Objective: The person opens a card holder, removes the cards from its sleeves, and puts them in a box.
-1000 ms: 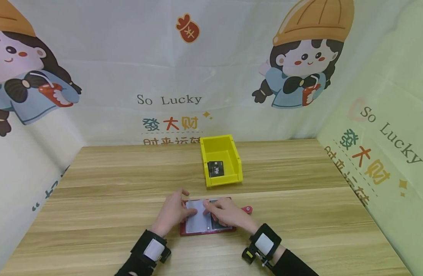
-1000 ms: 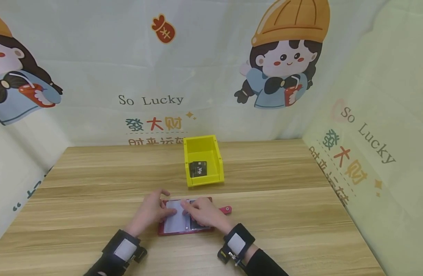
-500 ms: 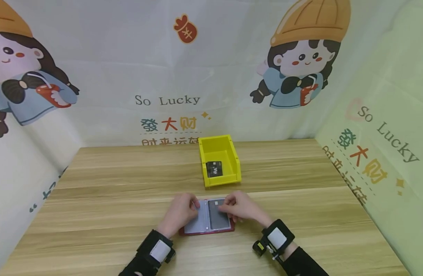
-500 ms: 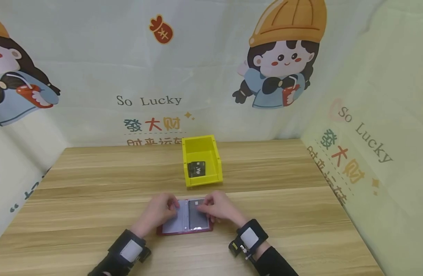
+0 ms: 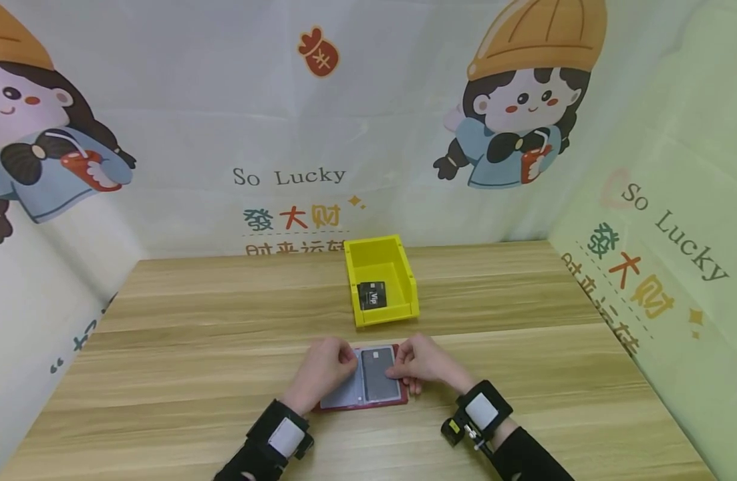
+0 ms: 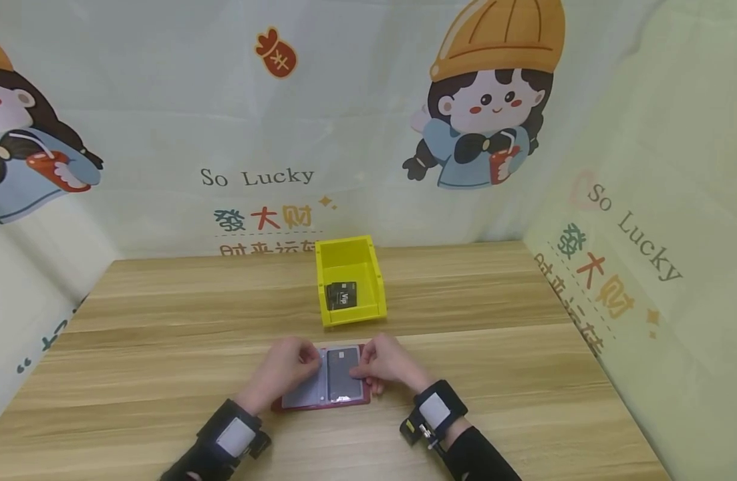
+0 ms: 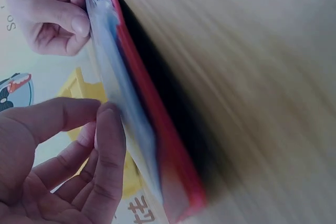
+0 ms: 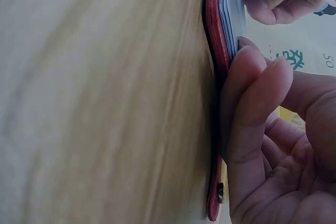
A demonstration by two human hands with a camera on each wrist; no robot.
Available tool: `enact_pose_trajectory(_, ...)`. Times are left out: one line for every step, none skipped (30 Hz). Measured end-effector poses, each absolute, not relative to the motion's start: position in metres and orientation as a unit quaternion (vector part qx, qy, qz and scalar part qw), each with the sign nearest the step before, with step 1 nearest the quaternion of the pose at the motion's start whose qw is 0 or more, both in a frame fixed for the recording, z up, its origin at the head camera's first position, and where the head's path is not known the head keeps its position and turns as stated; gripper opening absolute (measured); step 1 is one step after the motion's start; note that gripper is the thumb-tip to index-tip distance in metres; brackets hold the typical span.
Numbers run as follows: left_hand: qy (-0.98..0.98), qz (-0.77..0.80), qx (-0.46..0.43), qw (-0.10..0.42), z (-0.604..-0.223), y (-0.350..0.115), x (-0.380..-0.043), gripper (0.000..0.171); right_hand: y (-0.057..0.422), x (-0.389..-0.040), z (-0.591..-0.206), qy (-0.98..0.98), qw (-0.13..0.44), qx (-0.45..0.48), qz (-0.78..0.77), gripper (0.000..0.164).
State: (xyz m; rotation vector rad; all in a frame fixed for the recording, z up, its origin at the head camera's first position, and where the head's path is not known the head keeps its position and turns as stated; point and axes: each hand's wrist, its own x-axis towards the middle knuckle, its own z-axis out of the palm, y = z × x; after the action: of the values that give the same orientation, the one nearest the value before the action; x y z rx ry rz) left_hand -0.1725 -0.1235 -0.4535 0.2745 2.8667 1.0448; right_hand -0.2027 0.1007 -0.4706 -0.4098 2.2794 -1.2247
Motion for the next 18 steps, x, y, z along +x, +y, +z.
enact_pose_trajectory(0.933,0.345,0.089,0.044,-0.4532,-0.1223,-0.1728,0.008,0.1002,-0.2027,-0.4704,0.841,0.260,-0.148,-0.450,0.024)
enact_pose_trajectory(0.931,0.352,0.087,0.053,-0.4529,-0.1210,-0.1730,0.010,0.0997,-0.2028,-0.4705,0.842,0.263,-0.144,-0.448,0.024)
enact_pose_trajectory(0.928,0.357,0.084,0.060,-0.4529,-0.1200,-0.1733,0.012,0.0994,-0.2028,-0.4704,0.844,0.264,-0.141,-0.445,0.024)
enact_pose_trajectory(0.927,0.360,0.082,0.067,-0.4532,-0.1192,-0.1737,0.014,0.0991,-0.2030,-0.4705,0.845,0.265,-0.139,-0.443,0.024)
enact_pose_trajectory(0.926,0.363,0.083,0.071,-0.4537,-0.1186,-0.1740,0.016,0.0988,-0.2033,-0.4707,0.846,0.267,-0.135,-0.442,0.024)
enact_pose_trajectory(0.924,0.365,0.082,0.075,-0.4544,-0.1181,-0.1745,0.017,0.0985,-0.2038,-0.4710,0.846,0.268,-0.133,-0.441,0.024)
enact_pose_trajectory(0.923,0.367,0.081,0.079,-0.4555,-0.1179,-0.1750,0.018,0.0983,-0.2043,-0.4713,0.846,0.269,-0.131,-0.441,0.024)
enact_pose_trajectory(0.922,0.369,0.080,0.083,-0.4562,-0.1177,-0.1756,0.019,0.0982,-0.2049,-0.4716,0.846,0.270,-0.130,-0.440,0.025)
enact_pose_trajectory(0.921,0.371,0.079,0.085,-0.4572,-0.1178,-0.1761,0.020,0.0981,-0.2053,-0.4715,0.846,0.272,-0.129,-0.440,0.025)
enact_pose_trajectory(0.920,0.373,0.078,0.089,-0.4578,-0.1181,-0.1766,0.021,0.0981,-0.2057,-0.4717,0.845,0.273,-0.128,-0.441,0.025)
enact_pose_trajectory(0.919,0.375,0.076,0.093,-0.4582,-0.1184,-0.1771,0.022,0.0982,-0.2062,-0.4719,0.845,0.275,-0.128,-0.442,0.025)
enact_pose_trajectory(0.918,0.378,0.073,0.098,-0.4583,-0.1188,-0.1776,0.024,0.0981,-0.2065,-0.4718,0.844,0.275,-0.128,-0.443,0.025)
enact_pose_trajectory(0.916,0.380,0.072,0.101,-0.4586,-0.1193,-0.1780,0.025,0.0981,-0.2067,-0.4718,0.844,0.276,-0.128,-0.442,0.025)
enact_pose_trajectory(0.915,0.383,0.071,0.106,-0.4580,-0.1197,-0.1782,0.027,0.0980,-0.2067,-0.4712,0.844,0.276,-0.128,-0.441,0.025)
enact_pose_trajectory(0.913,0.386,0.071,0.109,-0.4579,-0.1202,-0.1783,0.028,0.0978,-0.2066,-0.4706,0.845,0.276,-0.128,-0.440,0.026)
enact_pose_trajectory(0.911,0.389,0.071,0.113,-0.4575,-0.1205,-0.1784,0.029,0.0976,-0.2065,-0.4701,0.846,0.275,-0.129,-0.438,0.026)
enact_pose_trajectory(0.910,0.392,0.073,0.115,-0.4573,-0.1208,-0.1786,0.029,0.0973,-0.2064,-0.4694,0.847,0.276,-0.128,-0.436,0.026)
enact_pose_trajectory(0.908,0.395,0.074,0.117,-0.4572,-0.1210,-0.1785,0.029,0.0970,-0.2062,-0.4688,0.849,0.275,-0.127,-0.433,0.027)
